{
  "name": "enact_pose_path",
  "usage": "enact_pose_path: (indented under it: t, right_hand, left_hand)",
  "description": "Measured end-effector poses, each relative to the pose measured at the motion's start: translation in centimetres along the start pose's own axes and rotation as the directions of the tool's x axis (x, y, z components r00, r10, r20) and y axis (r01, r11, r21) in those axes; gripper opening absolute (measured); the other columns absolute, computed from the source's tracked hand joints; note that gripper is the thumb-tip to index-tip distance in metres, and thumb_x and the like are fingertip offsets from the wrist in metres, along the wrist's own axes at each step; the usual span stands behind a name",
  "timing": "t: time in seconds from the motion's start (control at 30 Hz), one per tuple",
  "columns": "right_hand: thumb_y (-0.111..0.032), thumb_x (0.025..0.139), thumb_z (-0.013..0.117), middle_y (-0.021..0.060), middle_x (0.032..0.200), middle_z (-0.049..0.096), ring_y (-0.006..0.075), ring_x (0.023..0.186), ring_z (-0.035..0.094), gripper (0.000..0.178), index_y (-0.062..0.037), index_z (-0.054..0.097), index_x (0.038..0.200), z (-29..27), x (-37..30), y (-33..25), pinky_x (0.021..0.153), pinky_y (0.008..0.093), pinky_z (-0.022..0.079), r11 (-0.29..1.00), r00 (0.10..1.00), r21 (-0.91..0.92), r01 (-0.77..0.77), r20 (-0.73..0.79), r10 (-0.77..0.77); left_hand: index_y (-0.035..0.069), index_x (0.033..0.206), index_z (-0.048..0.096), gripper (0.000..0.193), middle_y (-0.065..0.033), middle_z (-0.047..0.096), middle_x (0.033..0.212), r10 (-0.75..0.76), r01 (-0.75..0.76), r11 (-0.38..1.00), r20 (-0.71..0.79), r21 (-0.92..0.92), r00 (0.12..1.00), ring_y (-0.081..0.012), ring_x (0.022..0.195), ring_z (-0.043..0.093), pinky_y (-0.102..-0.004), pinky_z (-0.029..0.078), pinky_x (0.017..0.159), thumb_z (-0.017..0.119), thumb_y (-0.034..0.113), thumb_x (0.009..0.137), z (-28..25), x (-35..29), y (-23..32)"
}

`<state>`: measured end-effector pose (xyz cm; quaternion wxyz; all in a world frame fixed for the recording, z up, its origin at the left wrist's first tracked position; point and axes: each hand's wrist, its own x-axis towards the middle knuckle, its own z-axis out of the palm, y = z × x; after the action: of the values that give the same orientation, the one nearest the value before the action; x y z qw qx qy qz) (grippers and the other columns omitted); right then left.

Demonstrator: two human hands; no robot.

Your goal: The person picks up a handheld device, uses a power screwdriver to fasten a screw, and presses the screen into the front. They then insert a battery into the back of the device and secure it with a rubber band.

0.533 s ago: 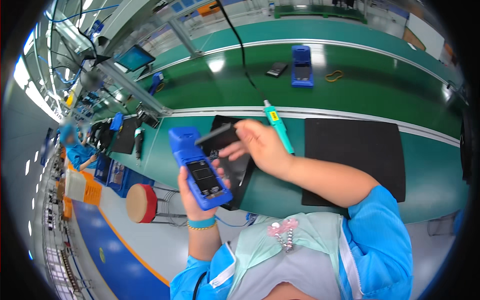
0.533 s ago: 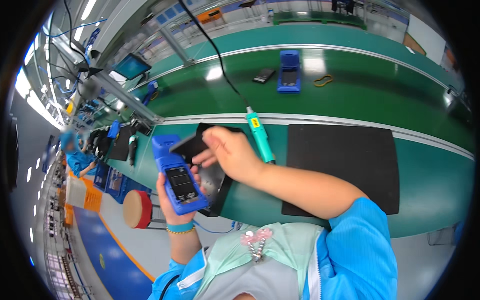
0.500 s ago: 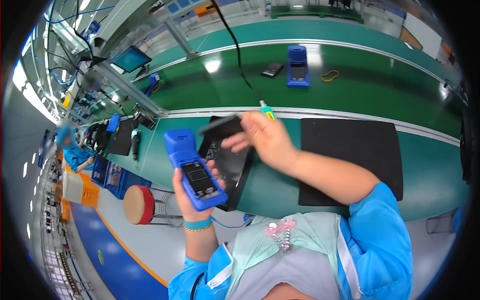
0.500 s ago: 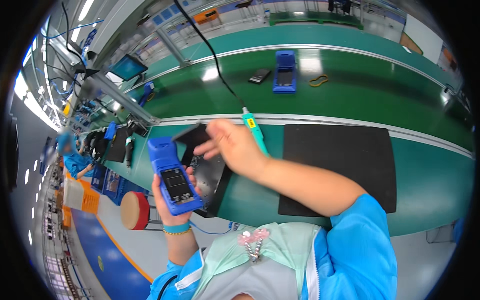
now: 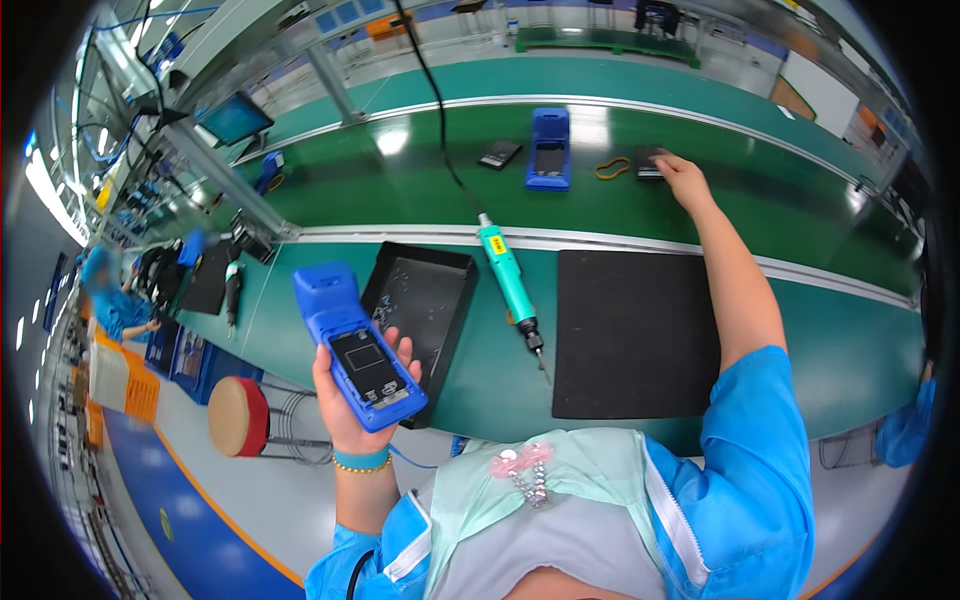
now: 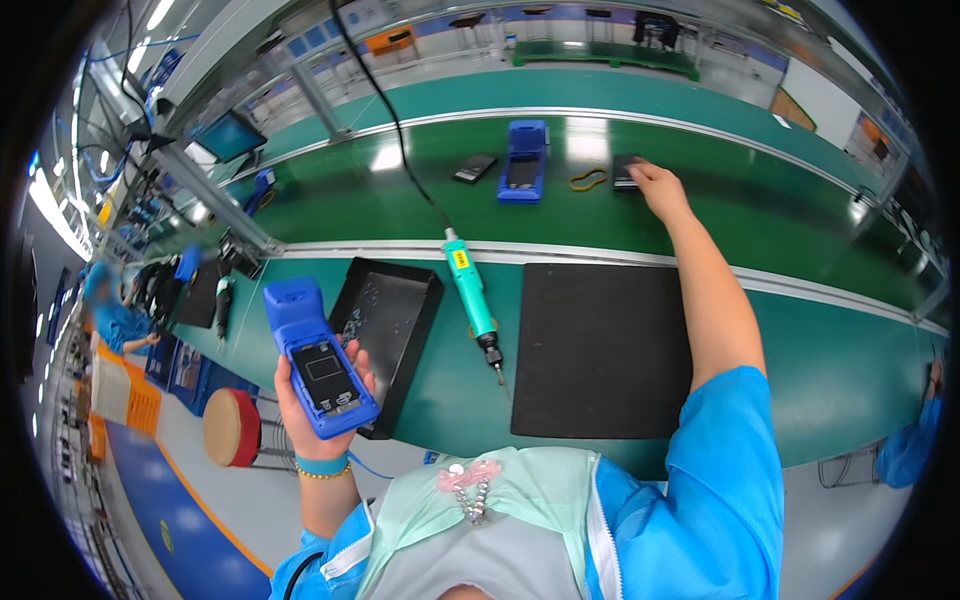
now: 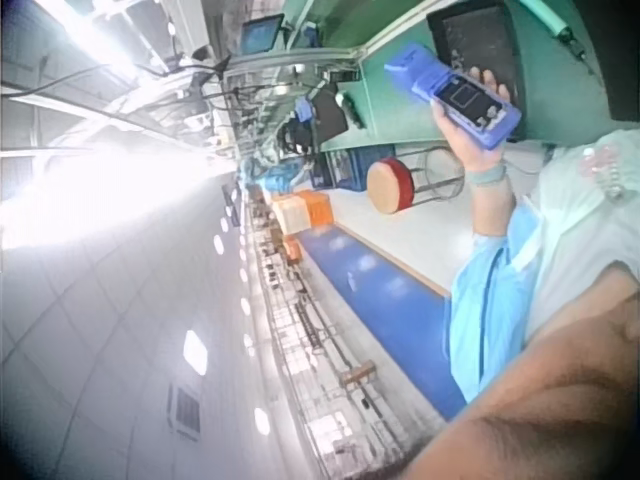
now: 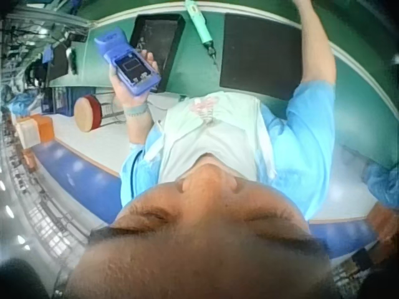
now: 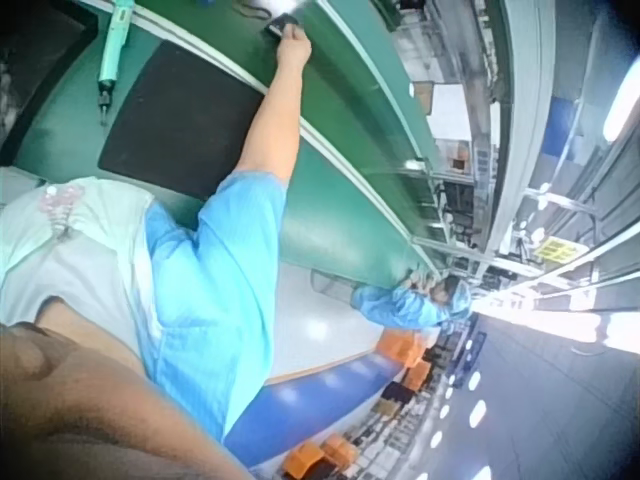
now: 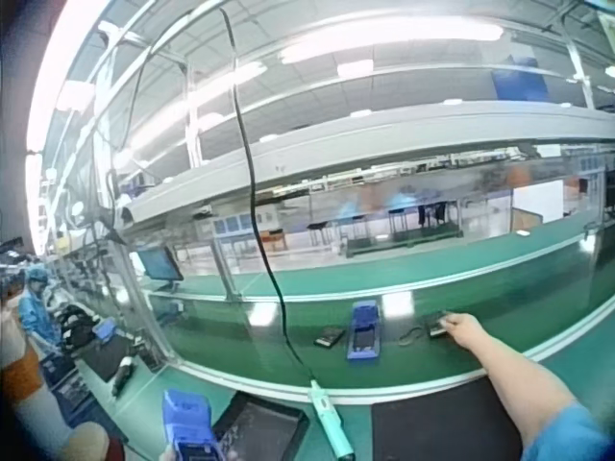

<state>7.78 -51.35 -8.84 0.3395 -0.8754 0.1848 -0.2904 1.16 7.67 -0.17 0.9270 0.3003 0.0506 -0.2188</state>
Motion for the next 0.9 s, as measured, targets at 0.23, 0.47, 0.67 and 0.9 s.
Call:
enact_pose_path:
  t: [0.23, 0.47, 0.67, 0.9]
  right_hand:
    - [-0.022, 0.086, 0.074, 0.0160, 0.130, 0.062, 0.0357, 0.128, 0.053, 0.032, -0.0033, 0.069, 0.112, 5.6, -7.0, -16.0, 0.107, 0.0452, 0.043, 0.892, 0.885, 0.062, 0.448, 0.113, -0.452]
    - [-0.041, 0.065, 0.085, 0.0066, 0.109, 0.063, 0.0253, 0.108, 0.060, 0.058, -0.0092, 0.066, 0.111, 8.2, -22.5, -33.2, 0.091, 0.0402, 0.043, 0.394, 0.344, 0.605, 0.692, 0.203, -0.917]
    - [-0.022, 0.074, 0.080, 0.0105, 0.097, 0.063, 0.0293, 0.096, 0.062, 0.035, -0.0055, 0.062, 0.099, 12.5, -25.0, -34.0, 0.080, 0.0384, 0.048, 0.515, 0.455, 0.582, 0.629, 0.262, -0.851]
    - [-0.007, 0.080, 0.072, 0.0179, 0.096, 0.065, 0.0384, 0.088, 0.065, 0.044, 0.0008, 0.050, 0.117, 14.8, -26.3, -32.7, 0.077, 0.0455, 0.053, 0.638, 0.699, 0.706, 0.307, 0.288, -0.654]
  left_hand:
    - [0.005, 0.138, 0.049, 0.072, -0.0161, 0.062, 0.120, -0.036, 0.050, 0.997, 0.204, -0.065, 0.978, -0.0307, 0.107, 0.063, -0.0533, 0.053, 0.091, 0.045, 0.063, 0.096, -1.5, 0.6, -0.1]
    - [0.004, 0.128, 0.055, 0.066, -0.0148, 0.065, 0.117, 0.143, -0.164, 0.976, 0.148, 0.142, 0.979, -0.0285, 0.104, 0.066, -0.0433, 0.057, 0.090, 0.040, 0.063, 0.100, -2.6, 1.0, 0.4]
    - [0.001, 0.121, 0.056, 0.060, -0.0131, 0.067, 0.106, 0.298, -0.287, 0.865, 0.039, 0.412, 0.954, -0.0237, 0.099, 0.067, -0.0375, 0.057, 0.084, 0.045, 0.056, 0.102, -2.7, 2.3, 2.2]
    - [-0.002, 0.113, 0.053, 0.042, -0.0011, 0.054, 0.078, 0.277, -0.190, 0.662, -0.002, 0.725, 0.961, -0.0101, 0.072, 0.062, -0.0248, 0.051, 0.054, 0.064, 0.036, 0.098, -1.5, 3.7, 4.4]
